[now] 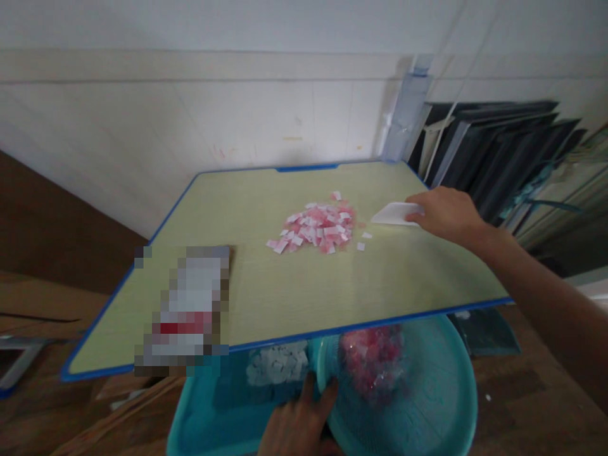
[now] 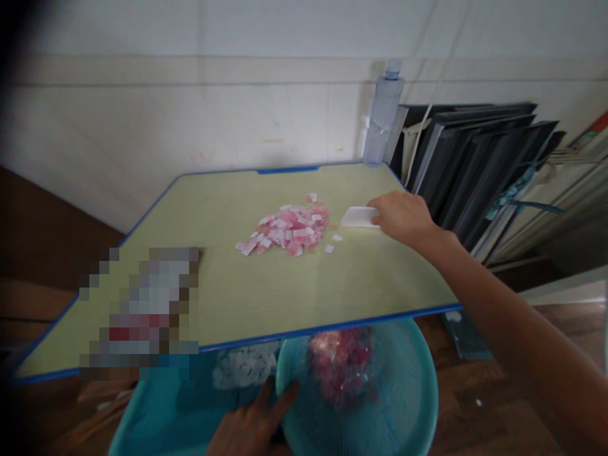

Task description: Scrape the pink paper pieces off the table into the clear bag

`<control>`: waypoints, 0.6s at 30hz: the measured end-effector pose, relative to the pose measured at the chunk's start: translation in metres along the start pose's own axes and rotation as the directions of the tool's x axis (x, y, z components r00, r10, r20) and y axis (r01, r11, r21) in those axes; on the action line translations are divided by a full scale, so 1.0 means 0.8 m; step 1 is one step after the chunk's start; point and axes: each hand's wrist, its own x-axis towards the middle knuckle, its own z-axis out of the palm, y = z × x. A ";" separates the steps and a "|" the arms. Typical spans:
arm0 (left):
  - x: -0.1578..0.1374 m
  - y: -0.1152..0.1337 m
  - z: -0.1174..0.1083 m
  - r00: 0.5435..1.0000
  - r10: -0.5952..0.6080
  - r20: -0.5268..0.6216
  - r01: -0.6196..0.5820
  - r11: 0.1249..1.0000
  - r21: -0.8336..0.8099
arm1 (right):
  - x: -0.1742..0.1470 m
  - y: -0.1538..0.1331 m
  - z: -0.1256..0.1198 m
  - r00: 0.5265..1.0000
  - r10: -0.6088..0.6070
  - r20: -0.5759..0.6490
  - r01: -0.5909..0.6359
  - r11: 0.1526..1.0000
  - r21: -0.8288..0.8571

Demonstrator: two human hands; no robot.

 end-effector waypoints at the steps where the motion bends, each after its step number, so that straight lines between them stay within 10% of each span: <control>1: 0.000 0.001 -0.002 1.000 -0.005 0.003 0.005 1.000 0.001 | 0.005 -0.001 0.003 1.000 0.018 -0.006 -0.018 0.999 -0.028; 11: 0.002 0.000 -0.001 1.000 -0.002 0.027 0.002 1.000 -0.015 | -0.039 0.000 -0.010 0.974 -0.161 0.161 0.178 0.979 -0.096; 18: 0.002 -0.003 0.007 1.000 -0.001 -0.001 0.001 1.000 0.009 | -0.022 -0.016 -0.010 0.999 -0.026 0.046 0.033 0.986 -0.162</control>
